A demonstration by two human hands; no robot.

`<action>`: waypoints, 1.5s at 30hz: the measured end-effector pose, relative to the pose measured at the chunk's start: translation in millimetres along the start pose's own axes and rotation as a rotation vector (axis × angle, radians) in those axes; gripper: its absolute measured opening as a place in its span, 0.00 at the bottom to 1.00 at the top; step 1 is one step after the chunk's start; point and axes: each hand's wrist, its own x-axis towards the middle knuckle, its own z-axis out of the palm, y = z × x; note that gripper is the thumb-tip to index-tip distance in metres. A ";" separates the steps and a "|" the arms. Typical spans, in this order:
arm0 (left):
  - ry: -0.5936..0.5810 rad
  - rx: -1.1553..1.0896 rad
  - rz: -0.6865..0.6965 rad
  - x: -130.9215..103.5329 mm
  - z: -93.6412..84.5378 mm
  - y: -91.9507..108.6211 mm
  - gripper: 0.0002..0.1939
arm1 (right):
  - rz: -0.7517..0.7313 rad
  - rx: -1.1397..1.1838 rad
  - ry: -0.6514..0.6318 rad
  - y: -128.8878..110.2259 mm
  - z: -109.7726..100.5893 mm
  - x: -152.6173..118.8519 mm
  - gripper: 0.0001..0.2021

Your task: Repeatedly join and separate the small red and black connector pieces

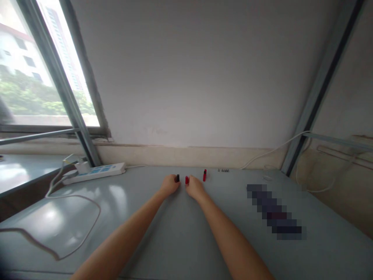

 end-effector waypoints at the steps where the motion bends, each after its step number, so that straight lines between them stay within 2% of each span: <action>1: -0.001 0.004 -0.002 0.5 -1.1 -1.9 0.09 | 0.000 -0.016 -0.007 -2.3 3.0 1.4 0.08; 8: 0.004 0.015 -0.009 0.2 -6.1 -10.1 0.07 | -0.005 -0.080 -0.034 -15.9 13.2 7.5 0.10; 21: -0.030 0.030 0.011 -0.9 -8.0 -8.1 0.09 | 0.052 -0.127 -0.051 -21.8 12.4 8.1 0.12; 27: -0.044 0.093 0.014 -10.3 -17.6 -13.2 0.16 | 0.018 -0.145 -0.038 -19.7 -0.2 -3.3 0.12; 32: -0.078 0.144 0.058 -24.1 -27.8 -14.7 0.17 | -0.039 -0.125 -0.064 -3.3 -22.7 -24.1 0.11; 35: -0.133 0.170 0.145 -34.9 -31.5 -4.2 0.17 | -0.064 -0.137 -0.100 13.5 -38.2 -36.6 0.10; 38: -0.186 0.151 0.279 -44.3 -27.7 14.4 0.17 | -0.053 -0.207 -0.077 31.2 -50.8 -46.5 0.11; 42: -0.204 0.118 0.427 -47.2 -7.5 40.4 0.23 | 0.039 -0.277 0.013 49.9 -56.7 -54.1 0.14; 45: -0.146 0.077 0.470 -42.0 11.1 54.0 0.27 | 0.072 -0.276 -0.009 59.2 -53.6 -56.1 0.18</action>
